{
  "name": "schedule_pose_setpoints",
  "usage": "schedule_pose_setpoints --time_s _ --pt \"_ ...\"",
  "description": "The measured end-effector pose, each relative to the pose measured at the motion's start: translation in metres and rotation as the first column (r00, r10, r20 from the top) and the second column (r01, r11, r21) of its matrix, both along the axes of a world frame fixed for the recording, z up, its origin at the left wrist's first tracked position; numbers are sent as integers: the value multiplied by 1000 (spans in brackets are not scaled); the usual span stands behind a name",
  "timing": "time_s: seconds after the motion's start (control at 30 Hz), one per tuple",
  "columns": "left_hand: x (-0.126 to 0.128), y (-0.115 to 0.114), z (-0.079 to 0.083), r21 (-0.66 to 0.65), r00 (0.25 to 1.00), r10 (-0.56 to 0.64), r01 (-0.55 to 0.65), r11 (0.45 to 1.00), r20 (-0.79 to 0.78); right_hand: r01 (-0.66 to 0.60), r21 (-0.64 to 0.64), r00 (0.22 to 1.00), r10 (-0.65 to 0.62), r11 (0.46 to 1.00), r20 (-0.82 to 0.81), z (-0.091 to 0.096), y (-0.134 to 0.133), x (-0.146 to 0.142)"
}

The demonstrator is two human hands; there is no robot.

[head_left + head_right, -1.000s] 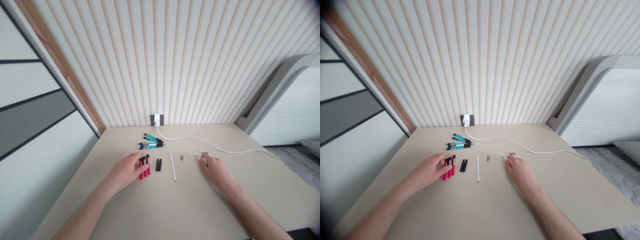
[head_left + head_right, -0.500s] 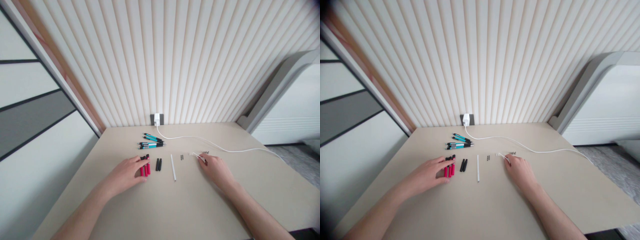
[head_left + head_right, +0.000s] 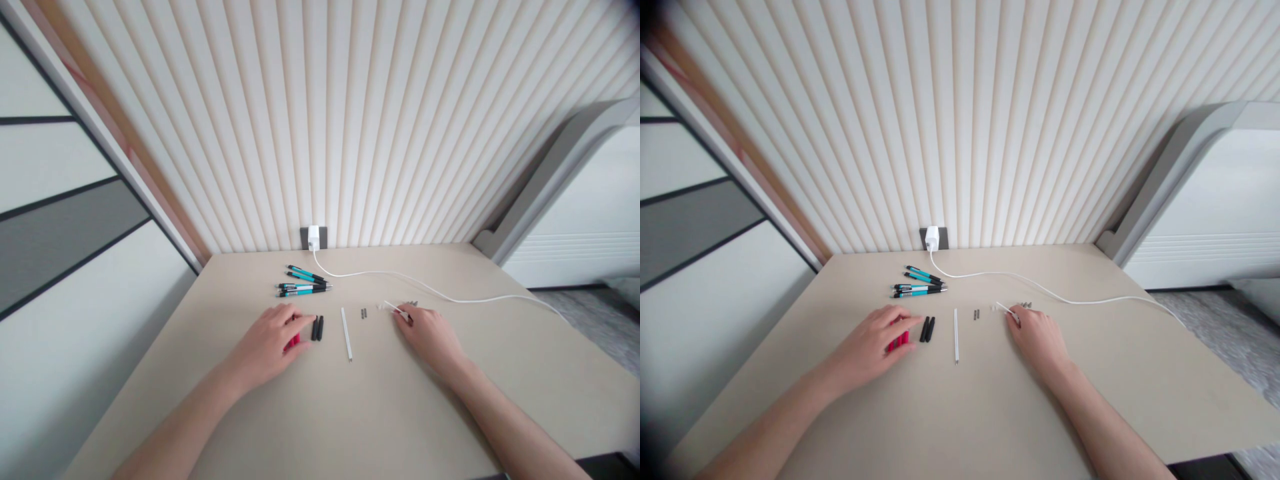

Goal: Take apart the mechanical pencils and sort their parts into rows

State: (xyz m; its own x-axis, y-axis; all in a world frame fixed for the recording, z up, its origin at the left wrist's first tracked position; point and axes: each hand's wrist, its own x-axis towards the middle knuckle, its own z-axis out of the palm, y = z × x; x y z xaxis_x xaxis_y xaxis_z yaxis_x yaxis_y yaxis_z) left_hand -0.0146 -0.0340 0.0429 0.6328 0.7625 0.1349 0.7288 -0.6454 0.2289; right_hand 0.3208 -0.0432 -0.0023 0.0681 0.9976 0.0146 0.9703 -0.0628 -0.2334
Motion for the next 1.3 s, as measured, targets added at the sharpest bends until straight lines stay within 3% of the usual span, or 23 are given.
schedule_pose_setpoints --time_s 0.17,0.37,0.73,1.13,1.3 --pt "17 -4 -14 132 993 -117 120 984 -29 3 31 998 -1 1000 -62 -2 2 2" --pt "17 3 -27 201 980 -199 199 959 -19 -35 127 984 57 991 -171 -4 3 2" --pt "22 3 -29 174 980 -199 198 965 -13 -56 254 959 123 966 -257 -6 7 1" --pt "30 -1 -27 170 985 -166 157 973 45 -68 258 931 155 964 -331 -8 10 2" --pt "34 -4 -23 177 986 -154 141 974 58 -5 192 934 73 981 -351 -6 7 0"
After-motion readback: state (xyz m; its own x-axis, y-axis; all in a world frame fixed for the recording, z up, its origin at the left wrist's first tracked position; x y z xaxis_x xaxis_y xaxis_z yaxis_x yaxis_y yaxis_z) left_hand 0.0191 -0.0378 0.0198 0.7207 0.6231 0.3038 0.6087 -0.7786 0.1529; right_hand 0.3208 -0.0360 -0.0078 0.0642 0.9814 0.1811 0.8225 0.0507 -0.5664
